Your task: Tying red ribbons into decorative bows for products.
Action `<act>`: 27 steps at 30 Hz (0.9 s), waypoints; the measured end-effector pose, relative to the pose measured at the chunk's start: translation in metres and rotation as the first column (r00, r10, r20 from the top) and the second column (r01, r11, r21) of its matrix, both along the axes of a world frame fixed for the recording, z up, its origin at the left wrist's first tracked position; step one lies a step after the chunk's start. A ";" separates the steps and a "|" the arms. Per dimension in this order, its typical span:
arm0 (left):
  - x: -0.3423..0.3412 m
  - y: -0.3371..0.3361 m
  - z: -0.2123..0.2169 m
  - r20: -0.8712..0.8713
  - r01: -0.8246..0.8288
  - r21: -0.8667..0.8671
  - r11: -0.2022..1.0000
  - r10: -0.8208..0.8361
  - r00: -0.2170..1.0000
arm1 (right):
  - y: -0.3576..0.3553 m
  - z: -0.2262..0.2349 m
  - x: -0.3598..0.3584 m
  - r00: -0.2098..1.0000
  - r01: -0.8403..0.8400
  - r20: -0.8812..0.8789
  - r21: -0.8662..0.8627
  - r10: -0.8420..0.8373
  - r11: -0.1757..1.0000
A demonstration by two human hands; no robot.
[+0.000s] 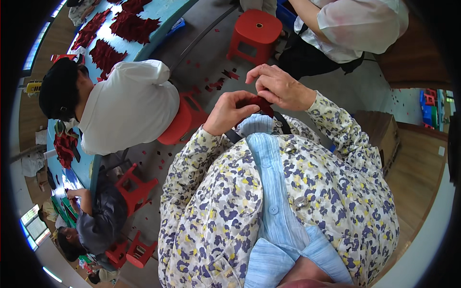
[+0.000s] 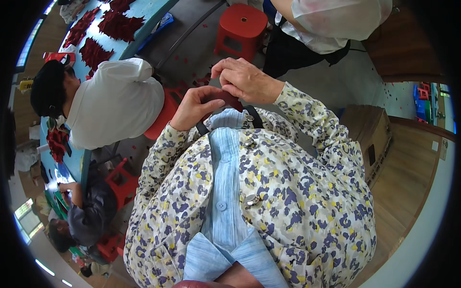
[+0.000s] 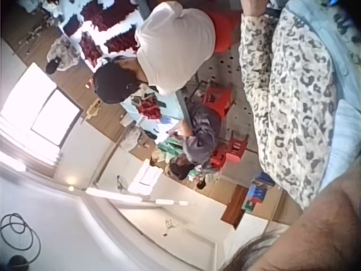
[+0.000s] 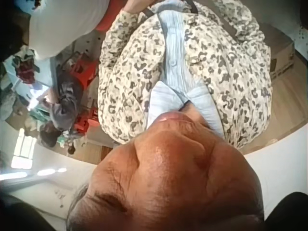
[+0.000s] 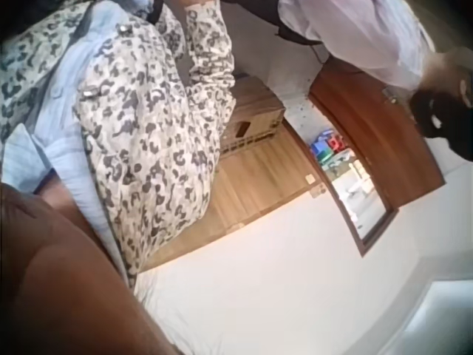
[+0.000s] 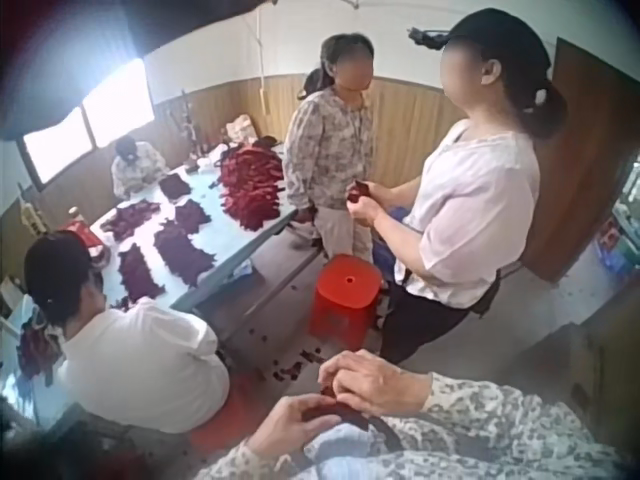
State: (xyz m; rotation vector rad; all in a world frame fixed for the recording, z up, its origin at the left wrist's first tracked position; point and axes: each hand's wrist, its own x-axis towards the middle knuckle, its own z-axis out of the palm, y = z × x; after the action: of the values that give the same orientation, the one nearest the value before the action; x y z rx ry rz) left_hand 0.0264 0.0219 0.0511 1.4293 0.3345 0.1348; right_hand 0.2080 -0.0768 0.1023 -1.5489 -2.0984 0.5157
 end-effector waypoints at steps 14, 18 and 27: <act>0.004 0.002 -0.006 -0.026 -0.038 -0.545 0.838 0.029 0.999 | 0.010 -0.013 -0.010 0.866 0.329 -0.364 -0.103 -0.343 0.939; 0.004 -0.001 -0.018 0.002 -0.130 -0.630 0.766 0.170 0.986 | -0.004 -0.021 -0.003 0.603 0.517 -0.522 -0.321 -0.603 0.794; 0.009 -0.008 -0.004 -0.011 -0.224 -0.633 0.741 0.281 0.960 | -0.011 -0.031 -0.021 0.608 0.507 -0.473 -0.387 -0.638 0.770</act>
State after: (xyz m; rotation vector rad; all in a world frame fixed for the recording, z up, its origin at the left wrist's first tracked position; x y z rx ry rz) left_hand 0.0353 0.0142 0.0467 0.6967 0.4529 0.2774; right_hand 0.1875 -0.0880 0.0709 -1.7798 -1.0089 0.8555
